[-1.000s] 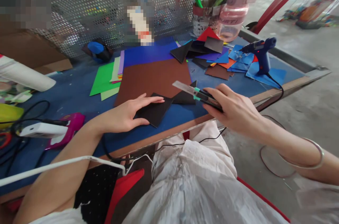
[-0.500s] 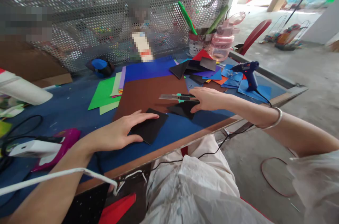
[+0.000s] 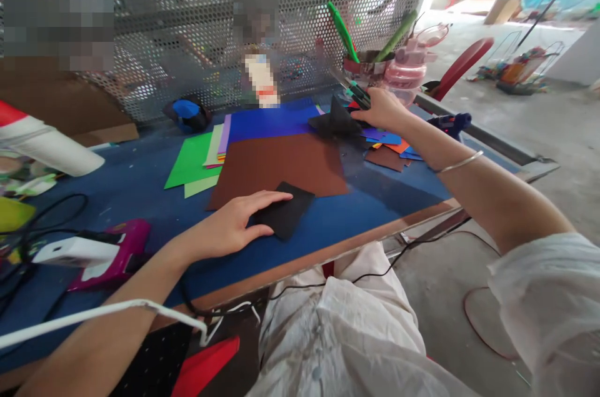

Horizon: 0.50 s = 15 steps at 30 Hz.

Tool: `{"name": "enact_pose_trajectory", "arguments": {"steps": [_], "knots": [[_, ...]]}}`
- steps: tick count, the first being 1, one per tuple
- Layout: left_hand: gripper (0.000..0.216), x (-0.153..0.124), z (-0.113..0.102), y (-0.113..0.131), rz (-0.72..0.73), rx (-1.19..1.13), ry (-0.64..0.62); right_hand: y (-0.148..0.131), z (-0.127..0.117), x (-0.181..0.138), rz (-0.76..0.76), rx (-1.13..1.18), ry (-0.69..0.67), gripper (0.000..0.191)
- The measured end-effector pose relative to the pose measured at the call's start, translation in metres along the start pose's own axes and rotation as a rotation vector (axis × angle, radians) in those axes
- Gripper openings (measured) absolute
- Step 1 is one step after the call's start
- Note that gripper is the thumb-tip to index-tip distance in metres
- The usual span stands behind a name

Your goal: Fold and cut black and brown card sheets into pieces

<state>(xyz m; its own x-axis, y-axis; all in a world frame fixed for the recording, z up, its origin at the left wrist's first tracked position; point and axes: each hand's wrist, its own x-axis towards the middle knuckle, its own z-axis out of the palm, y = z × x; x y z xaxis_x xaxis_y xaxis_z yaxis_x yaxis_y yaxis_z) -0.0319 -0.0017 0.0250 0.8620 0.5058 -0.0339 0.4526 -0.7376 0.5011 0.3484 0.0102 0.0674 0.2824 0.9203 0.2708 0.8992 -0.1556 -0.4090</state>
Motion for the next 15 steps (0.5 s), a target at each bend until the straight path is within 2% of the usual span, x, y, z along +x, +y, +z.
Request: {"name": "enact_pose_trajectory", "arguments": {"steps": [1, 3, 5, 8, 11, 15], "knots": [[0.059, 0.0, 0.001, 0.001, 0.0, 0.001, -0.003, -0.001, 0.001, -0.005, -0.011, -0.06, 0.018, 0.021], [0.064, 0.0, 0.003, 0.002, -0.002, 0.002, -0.02, -0.003, 0.003, -0.024, -0.071, -0.093, -0.028, 0.022], [0.069, 0.0, 0.005, 0.005, 0.0, -0.018, -0.034, -0.005, 0.004, -0.053, -0.197, -0.105, -0.16, 0.024], [0.071, 0.006, 0.012, 0.009, -0.048, -0.102, 0.02, -0.005, 0.001, -0.102, -0.25, -0.073, -0.288, 0.021], [0.055, 0.017, 0.023, 0.013, -0.076, -0.134, 0.147, -0.002, -0.003, -0.146, -0.275, -0.039, -0.327, 0.027], [0.032, 0.026, 0.03, 0.018, -0.027, -0.103, 0.118, 0.004, -0.011, -0.191, -0.206, -0.003, -0.349, 0.027]]}}
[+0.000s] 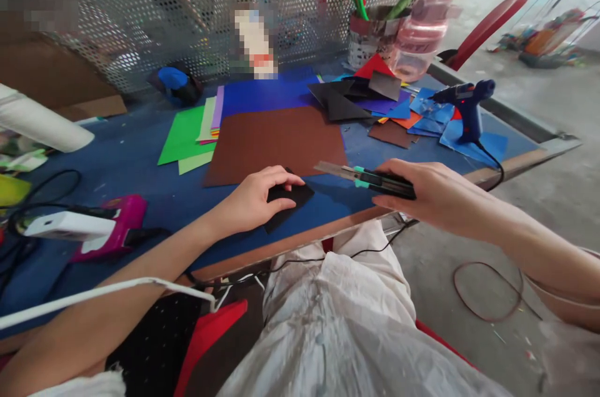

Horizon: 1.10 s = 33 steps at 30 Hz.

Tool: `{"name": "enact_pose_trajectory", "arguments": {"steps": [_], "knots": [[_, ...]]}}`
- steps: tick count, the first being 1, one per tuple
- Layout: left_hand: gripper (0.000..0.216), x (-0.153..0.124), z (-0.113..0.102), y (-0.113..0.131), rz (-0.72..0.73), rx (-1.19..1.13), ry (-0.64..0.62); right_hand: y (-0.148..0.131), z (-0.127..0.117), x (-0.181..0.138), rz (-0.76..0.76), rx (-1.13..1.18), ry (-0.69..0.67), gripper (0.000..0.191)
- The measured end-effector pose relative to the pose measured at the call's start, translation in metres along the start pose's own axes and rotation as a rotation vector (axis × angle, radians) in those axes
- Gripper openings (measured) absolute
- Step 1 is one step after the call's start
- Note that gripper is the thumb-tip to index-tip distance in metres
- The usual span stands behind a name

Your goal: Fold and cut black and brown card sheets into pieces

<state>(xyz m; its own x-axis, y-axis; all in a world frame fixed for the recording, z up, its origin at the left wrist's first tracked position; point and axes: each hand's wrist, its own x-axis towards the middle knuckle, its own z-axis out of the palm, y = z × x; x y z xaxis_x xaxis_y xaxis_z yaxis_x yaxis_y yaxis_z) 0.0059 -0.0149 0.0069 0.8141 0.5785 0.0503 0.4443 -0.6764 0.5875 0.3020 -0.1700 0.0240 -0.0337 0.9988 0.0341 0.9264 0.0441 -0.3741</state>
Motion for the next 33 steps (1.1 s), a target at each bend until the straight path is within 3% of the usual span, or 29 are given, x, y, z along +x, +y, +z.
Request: {"name": "enact_pose_trajectory", "arguments": {"steps": [7, 15, 26, 33], "knots": [[0.01, -0.001, 0.0, 0.011, 0.081, -0.007, -0.059, -0.007, 0.017, -0.048, 0.008, 0.034, 0.015, 0.021], [0.006, -0.001, 0.006, 0.022, 0.235, 0.032, -0.066, -0.017, 0.027, -0.061, -0.069, -0.076, 0.081, 0.029], [0.008, 0.004, 0.008, 0.024, 0.169, -0.024, -0.071, -0.018, 0.027, -0.057, -0.12, -0.134, 0.007, 0.035], [0.008, 0.013, 0.012, 0.021, 0.117, -0.093, -0.079, -0.016, 0.022, -0.058, -0.175, -0.199, 0.002, 0.051]]}}
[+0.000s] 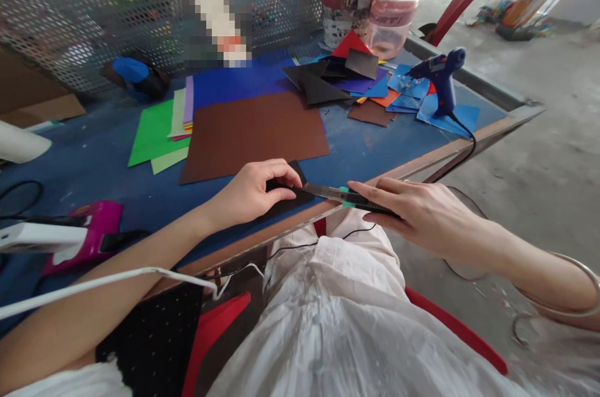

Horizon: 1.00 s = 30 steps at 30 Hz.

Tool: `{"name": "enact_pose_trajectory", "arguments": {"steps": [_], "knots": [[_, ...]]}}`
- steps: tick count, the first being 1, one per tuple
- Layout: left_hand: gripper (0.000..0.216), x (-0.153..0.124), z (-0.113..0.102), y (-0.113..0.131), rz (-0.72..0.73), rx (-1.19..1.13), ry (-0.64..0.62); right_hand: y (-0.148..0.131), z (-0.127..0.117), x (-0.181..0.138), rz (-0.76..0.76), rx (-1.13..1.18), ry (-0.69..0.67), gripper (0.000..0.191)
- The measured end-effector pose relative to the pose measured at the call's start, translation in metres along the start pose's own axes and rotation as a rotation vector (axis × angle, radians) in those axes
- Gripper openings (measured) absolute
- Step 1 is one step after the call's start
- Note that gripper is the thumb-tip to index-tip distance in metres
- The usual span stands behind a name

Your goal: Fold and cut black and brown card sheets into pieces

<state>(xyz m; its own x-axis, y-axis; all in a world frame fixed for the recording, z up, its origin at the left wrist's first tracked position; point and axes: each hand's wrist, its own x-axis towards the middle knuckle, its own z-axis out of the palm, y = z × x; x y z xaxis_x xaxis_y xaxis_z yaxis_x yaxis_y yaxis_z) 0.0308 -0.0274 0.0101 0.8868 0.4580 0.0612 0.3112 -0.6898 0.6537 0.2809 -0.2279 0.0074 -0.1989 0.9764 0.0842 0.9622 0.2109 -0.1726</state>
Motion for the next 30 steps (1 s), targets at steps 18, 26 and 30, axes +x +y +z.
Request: {"name": "enact_pose_trajectory", "arguments": {"steps": [18, 26, 30], "knots": [[0.005, 0.002, 0.0, -0.002, 0.122, 0.076, 0.012, 0.004, -0.01, 0.008, -0.055, 0.038, -0.088, 0.051], [0.04, 0.007, -0.006, -0.038, 0.359, 0.174, -0.17, 0.003, -0.008, 0.008, -0.035, 0.106, -0.177, 0.054], [0.048, 0.006, -0.01, -0.042, 0.293, 0.292, -0.305, 0.001, -0.009, 0.009, -0.055, 0.077, -0.176, 0.055]]}}
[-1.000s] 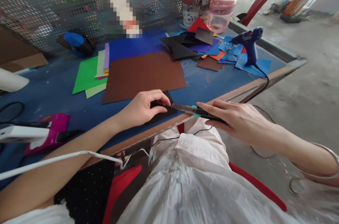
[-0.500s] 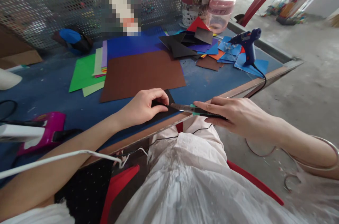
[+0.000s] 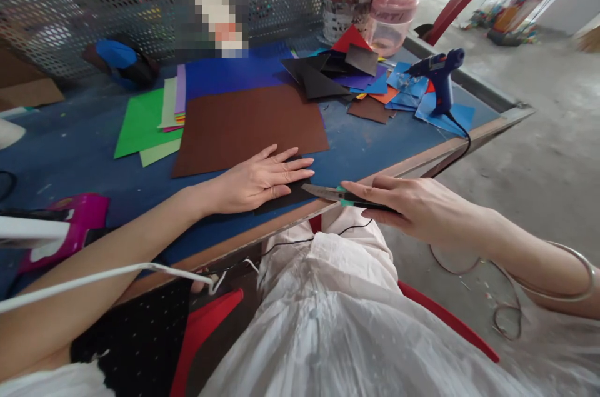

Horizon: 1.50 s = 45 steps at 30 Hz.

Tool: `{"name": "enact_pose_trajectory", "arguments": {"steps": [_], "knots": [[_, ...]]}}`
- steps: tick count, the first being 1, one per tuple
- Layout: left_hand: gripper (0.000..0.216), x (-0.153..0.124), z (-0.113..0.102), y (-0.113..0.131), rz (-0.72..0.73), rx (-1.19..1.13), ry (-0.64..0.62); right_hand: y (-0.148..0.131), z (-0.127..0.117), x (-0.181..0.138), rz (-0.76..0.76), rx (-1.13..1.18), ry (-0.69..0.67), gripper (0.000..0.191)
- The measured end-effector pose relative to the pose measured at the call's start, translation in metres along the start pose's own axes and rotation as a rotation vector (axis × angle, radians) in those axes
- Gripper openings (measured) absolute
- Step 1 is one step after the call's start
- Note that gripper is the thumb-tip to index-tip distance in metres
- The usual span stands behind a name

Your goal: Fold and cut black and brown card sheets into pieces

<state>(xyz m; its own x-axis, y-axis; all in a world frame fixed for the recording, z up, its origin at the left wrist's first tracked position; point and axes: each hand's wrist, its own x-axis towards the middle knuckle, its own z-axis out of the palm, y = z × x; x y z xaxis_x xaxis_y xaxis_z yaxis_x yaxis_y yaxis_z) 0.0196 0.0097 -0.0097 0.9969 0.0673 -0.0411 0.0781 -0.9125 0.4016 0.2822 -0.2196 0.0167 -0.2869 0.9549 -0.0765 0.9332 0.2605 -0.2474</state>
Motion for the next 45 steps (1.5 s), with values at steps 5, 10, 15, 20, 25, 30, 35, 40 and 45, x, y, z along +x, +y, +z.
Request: {"name": "enact_pose_trajectory", "arguments": {"steps": [5, 10, 15, 20, 25, 30, 35, 40, 45], "knots": [[0.05, -0.001, -0.003, 0.002, -0.037, 0.043, -0.078, -0.007, -0.004, 0.003, -0.009, -0.045, -0.037, 0.055], [0.049, 0.0, -0.003, 0.001, -0.057, 0.017, -0.074, -0.009, -0.006, 0.005, -0.028, 0.026, -0.035, 0.054], [0.05, 0.0, -0.003, 0.001, -0.059, 0.003, -0.073, -0.01, -0.009, 0.001, 0.009, 0.065, -0.099, 0.055], [0.05, 0.0, -0.002, 0.0, -0.048, -0.005, -0.077, -0.013, -0.01, 0.003, 0.028, 0.063, -0.109, 0.054], [0.05, -0.001, 0.001, -0.003, -0.034, -0.009, -0.059, -0.013, -0.008, 0.004, 0.003, 0.091, -0.085, 0.055], [0.051, 0.0, 0.001, -0.002, -0.05, -0.003, -0.072, -0.015, -0.011, 0.001, 0.031, 0.081, -0.119, 0.055], [0.05, 0.0, 0.0, -0.002, -0.05, -0.034, -0.061, -0.017, -0.013, 0.001, 0.019, 0.078, -0.099, 0.054], [0.051, 0.0, 0.0, -0.003, -0.048, -0.015, -0.08, -0.019, -0.016, -0.002, 0.018, 0.052, -0.114, 0.054], [0.05, 0.001, 0.001, -0.004, -0.042, -0.03, -0.066, -0.021, -0.017, -0.002, 0.024, 0.074, -0.121, 0.055]]}}
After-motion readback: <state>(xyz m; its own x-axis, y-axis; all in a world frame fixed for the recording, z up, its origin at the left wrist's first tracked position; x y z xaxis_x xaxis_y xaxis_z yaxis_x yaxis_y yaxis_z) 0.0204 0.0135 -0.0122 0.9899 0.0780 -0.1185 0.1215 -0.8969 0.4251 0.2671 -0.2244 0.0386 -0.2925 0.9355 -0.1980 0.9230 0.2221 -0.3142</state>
